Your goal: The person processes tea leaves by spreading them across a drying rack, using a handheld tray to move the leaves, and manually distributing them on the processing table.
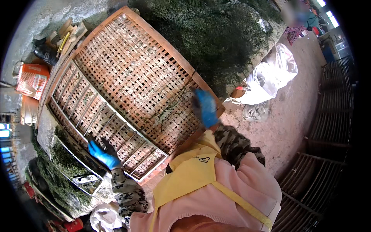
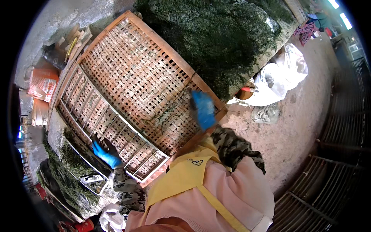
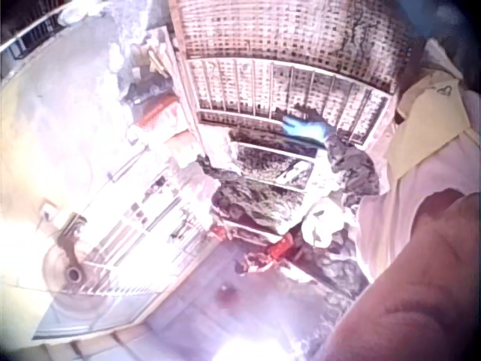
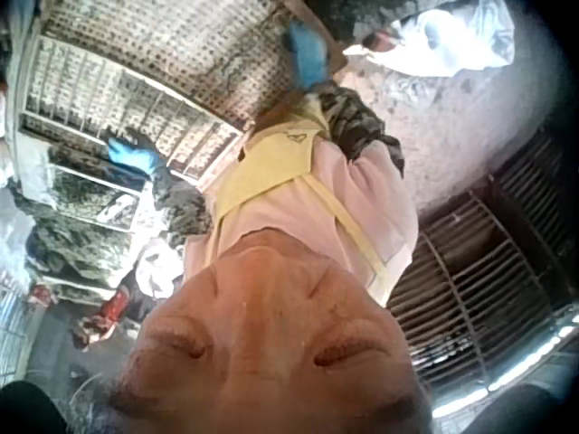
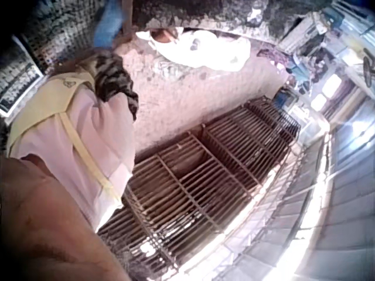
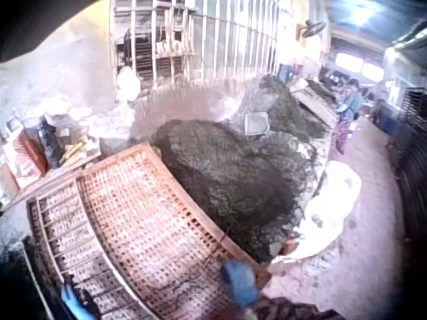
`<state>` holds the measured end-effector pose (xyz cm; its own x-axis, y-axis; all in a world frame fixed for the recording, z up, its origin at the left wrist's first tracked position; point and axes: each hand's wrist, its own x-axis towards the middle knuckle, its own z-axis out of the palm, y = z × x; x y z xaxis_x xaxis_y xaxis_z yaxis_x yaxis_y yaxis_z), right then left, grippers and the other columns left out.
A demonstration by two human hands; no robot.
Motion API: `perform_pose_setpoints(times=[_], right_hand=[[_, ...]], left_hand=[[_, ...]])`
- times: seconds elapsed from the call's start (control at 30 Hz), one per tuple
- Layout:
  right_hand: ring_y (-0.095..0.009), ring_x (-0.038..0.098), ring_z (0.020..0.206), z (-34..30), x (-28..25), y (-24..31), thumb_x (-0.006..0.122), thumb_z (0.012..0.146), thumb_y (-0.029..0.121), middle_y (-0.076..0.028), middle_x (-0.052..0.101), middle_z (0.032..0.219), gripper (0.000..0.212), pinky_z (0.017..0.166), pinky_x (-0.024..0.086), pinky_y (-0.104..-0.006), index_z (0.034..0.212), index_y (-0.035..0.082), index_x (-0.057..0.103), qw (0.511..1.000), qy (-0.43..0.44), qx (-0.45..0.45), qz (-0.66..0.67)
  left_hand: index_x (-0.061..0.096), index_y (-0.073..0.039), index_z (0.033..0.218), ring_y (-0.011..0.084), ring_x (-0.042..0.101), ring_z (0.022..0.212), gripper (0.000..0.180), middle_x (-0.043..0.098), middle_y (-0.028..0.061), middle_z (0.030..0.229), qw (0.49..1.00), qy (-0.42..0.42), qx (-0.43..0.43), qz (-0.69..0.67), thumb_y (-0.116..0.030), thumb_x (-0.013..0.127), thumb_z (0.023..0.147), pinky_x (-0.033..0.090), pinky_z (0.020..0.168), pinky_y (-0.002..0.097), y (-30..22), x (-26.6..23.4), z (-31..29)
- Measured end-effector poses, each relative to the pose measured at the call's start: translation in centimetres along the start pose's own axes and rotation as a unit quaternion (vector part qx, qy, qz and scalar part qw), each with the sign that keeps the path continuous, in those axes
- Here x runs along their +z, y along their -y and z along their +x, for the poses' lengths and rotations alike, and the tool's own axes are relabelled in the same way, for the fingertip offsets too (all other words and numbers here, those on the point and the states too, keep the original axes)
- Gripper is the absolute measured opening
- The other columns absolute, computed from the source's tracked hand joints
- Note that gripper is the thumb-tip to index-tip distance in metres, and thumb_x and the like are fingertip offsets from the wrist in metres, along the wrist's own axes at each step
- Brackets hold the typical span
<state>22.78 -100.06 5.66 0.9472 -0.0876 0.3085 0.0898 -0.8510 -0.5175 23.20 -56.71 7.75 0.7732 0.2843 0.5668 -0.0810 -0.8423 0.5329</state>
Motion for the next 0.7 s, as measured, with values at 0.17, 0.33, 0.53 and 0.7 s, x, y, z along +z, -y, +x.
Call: perform_pose_setpoints(times=[0.17, 0.33, 0.53, 0.7], right_hand=[[-0.041, 0.06, 0.105, 5.3, -0.6, -10.4, 0.068, 0.079, 0.008, -0.025, 0.05, 0.138, 0.061, 0.082, 0.053, -0.0473, 0.138, 0.009, 0.051, 0.981, 0.061, -0.001, -0.184], [-0.032, 0.065, 0.094, 12.2, 1.0, -15.0, 0.066, 0.082, 0.004, -0.019, 0.065, 0.116, 0.034, 0.075, 0.055, -0.0414, 0.116, 0.006, 0.065, 0.965, 0.178, -0.175, -0.08], [-0.02, 0.065, 0.08, 23.1, -7.7, -20.5, 0.057, 0.096, 0.01, -0.013, 0.069, 0.101, 0.019, 0.071, 0.056, -0.033, 0.105, -0.002, 0.068, 0.631, 0.094, 0.134, 0.758], [-0.022, 0.066, 0.091, 30.2, -16.7, -28.4, 0.054, 0.098, 0.01, -0.014, 0.066, 0.118, 0.023, 0.077, 0.057, -0.0349, 0.116, 0.002, 0.066, 0.823, -0.163, 0.037, 0.543]], left_hand=[[0.058, -0.004, 0.131, 0.0368, 0.058, 0.11, 0.055, 0.058, 0.0198, 0.124, 0.97, 0.189, 0.155, -0.013, -0.016, 0.077, 0.081, 0.05, 0.09, 0.045, -13.6, 8.3, -5.4], [0.058, -0.01, 0.134, 0.0393, 0.051, 0.109, 0.063, 0.053, 0.0184, 0.13, 0.946, 0.286, 0.067, 0.139, -0.021, 0.076, 0.075, 0.045, 0.09, 0.046, -20.8, 15.6, -10.3], [0.063, -0.003, 0.107, 0.0285, 0.059, 0.088, 0.019, 0.061, 0.0123, 0.096, 0.964, 0.252, -0.085, 0.021, -0.008, 0.061, 0.088, 0.05, 0.075, 0.0386, -22.0, 19.5, -11.3], [0.064, -0.001, 0.099, 0.0141, 0.06, 0.082, 0.017, 0.06, 0.0036, 0.089, 0.897, 0.185, -0.229, -0.328, 0.011, 0.058, 0.088, 0.051, 0.074, 0.0256, -30.7, 24.6, -6.7]])
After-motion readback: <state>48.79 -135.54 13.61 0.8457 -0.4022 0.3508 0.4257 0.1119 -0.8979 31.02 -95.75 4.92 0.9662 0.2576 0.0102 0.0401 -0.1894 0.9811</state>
